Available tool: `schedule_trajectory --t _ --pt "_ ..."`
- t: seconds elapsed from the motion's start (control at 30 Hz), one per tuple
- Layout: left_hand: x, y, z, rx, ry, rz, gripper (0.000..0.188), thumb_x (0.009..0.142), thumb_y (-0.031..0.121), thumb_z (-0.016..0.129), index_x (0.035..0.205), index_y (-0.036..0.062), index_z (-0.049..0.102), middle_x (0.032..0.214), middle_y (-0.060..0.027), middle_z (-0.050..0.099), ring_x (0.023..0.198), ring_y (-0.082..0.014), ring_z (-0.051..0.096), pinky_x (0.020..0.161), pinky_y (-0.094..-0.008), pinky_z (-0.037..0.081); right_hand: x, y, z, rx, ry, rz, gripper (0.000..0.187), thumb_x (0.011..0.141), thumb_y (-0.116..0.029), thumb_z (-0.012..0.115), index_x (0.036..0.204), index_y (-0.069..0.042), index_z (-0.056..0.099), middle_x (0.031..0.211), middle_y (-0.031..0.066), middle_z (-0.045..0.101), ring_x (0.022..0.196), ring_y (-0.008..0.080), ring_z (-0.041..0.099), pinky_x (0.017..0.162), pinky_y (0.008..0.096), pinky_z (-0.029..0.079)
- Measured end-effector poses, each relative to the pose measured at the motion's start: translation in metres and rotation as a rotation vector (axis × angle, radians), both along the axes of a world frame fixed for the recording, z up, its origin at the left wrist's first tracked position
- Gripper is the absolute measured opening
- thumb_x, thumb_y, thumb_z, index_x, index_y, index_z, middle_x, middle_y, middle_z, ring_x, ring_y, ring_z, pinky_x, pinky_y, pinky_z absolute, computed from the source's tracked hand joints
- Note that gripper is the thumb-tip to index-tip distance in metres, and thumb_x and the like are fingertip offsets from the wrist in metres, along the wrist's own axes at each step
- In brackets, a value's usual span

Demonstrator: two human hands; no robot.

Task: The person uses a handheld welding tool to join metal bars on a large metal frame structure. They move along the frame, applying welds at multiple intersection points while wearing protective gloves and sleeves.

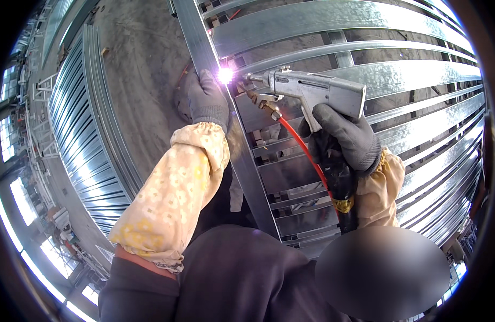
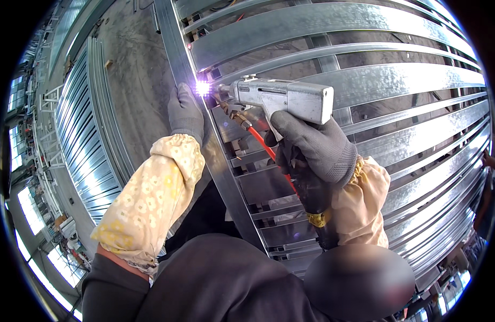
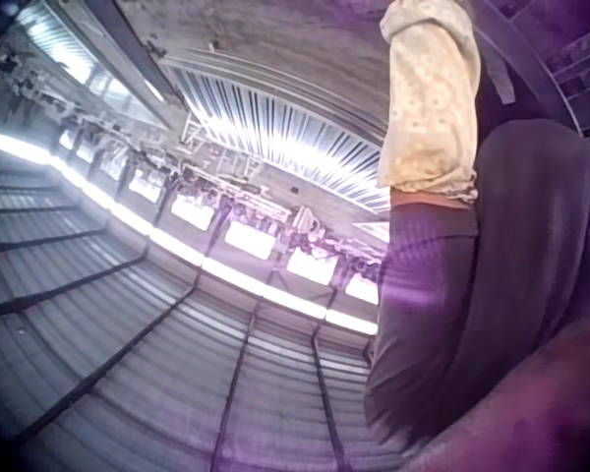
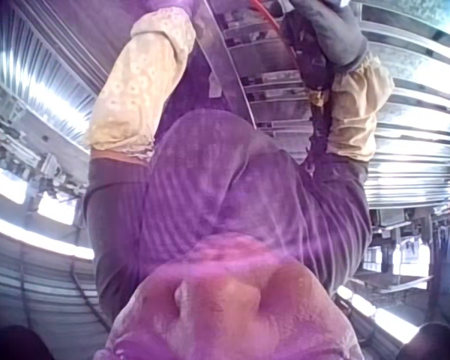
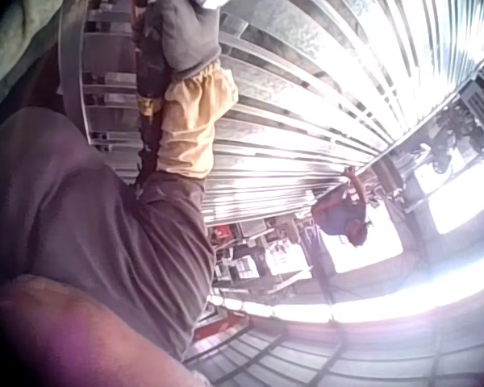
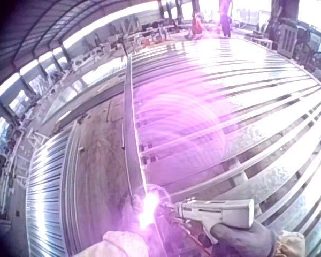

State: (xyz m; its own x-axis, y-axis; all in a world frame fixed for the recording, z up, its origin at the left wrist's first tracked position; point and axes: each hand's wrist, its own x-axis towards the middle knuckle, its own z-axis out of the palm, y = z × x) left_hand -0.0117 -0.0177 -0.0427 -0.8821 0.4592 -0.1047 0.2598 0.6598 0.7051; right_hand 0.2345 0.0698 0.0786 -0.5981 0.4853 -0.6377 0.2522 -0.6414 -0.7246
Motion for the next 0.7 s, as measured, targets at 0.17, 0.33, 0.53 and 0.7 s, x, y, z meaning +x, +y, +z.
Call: schedule_trajectory --t 0.17,0.33,0.53,0.7 --pt "0.002 0.001 0.006 0.000 -0.014 -0.008 0.052 0.105 0.038 0.041 0.124 -0.0063 0.060 0.113 -0.0286 0.066 0.108 -0.0427 0.062 0.093 -0.0416 0.047 0.001 -0.004 -0.001 -0.012 0.000 -0.044 0.037 0.096 -0.033 0.065 0.111 0.001 0.064 0.083 0.0061 0.066 0.058 0.0123 0.062 0.048 0.0240 0.047" --pt "0.001 0.000 0.005 0.009 -0.002 -0.014 0.051 0.105 0.037 0.041 0.123 -0.0066 0.060 0.112 -0.0294 0.066 0.107 -0.0431 0.062 0.093 -0.0415 0.047 0.001 -0.005 -0.002 -0.007 0.000 -0.020 0.037 0.095 -0.033 0.066 0.109 0.000 0.065 0.083 0.0063 0.066 0.059 0.0124 0.063 0.049 0.0240 0.047" --pt "0.000 0.000 0.005 0.041 -0.020 -0.032 0.051 0.105 0.037 0.040 0.122 -0.0073 0.060 0.111 -0.0298 0.066 0.106 -0.0431 0.063 0.092 -0.0417 0.047 0.001 -0.009 -0.003 0.039 -0.006 -0.029 0.040 0.095 -0.040 0.066 0.100 0.000 0.067 0.075 0.0046 0.067 0.056 0.0099 0.060 0.048 0.0215 0.045" --pt "0.000 0.000 0.005 0.036 -0.022 -0.023 0.052 0.105 0.038 0.040 0.122 -0.0072 0.060 0.112 -0.0297 0.066 0.106 -0.0430 0.063 0.092 -0.0415 0.047 0.003 -0.005 0.006 -0.047 -0.013 0.000 0.034 0.096 -0.032 0.066 0.111 -0.001 0.065 0.082 0.0054 0.067 0.058 0.0114 0.064 0.048 0.0226 0.047"
